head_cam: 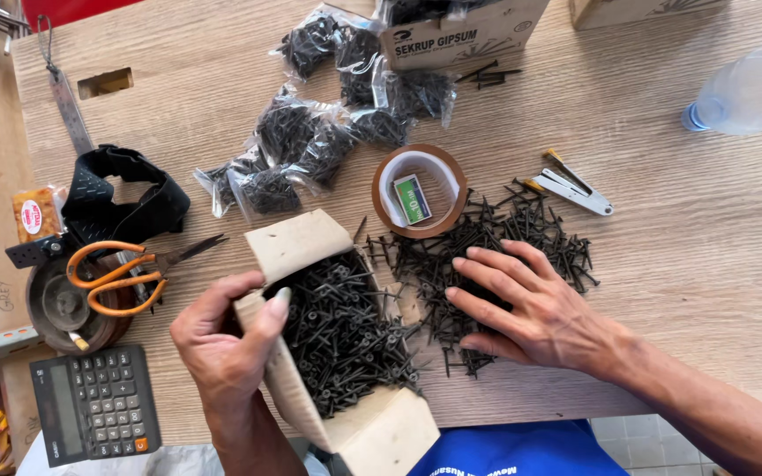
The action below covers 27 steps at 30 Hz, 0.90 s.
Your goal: The person sorts a large pile of black screws on a wooden table, arranging them into small, neat piles. The person uses both hands to pick up and place the screws, organizing them systematically across the table surface.
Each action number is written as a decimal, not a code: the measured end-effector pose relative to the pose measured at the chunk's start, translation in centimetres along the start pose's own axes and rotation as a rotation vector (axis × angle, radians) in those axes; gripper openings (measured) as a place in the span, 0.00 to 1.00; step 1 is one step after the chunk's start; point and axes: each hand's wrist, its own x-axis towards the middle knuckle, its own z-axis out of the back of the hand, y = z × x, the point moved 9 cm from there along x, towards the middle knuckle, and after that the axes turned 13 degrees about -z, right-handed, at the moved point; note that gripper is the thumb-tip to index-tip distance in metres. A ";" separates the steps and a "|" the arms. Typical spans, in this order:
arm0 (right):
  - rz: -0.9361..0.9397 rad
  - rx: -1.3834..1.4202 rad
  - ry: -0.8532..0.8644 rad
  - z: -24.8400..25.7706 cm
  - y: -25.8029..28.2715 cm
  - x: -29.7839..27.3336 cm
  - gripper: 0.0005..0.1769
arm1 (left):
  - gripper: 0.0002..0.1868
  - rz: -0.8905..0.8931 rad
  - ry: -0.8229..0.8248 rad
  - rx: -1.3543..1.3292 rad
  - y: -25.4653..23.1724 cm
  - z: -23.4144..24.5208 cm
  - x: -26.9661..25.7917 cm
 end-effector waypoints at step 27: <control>-0.315 -0.189 0.029 -0.7 -3.9 -6.7 0.65 | 0.20 0.090 -0.088 -0.215 14.1 11.3 -2.6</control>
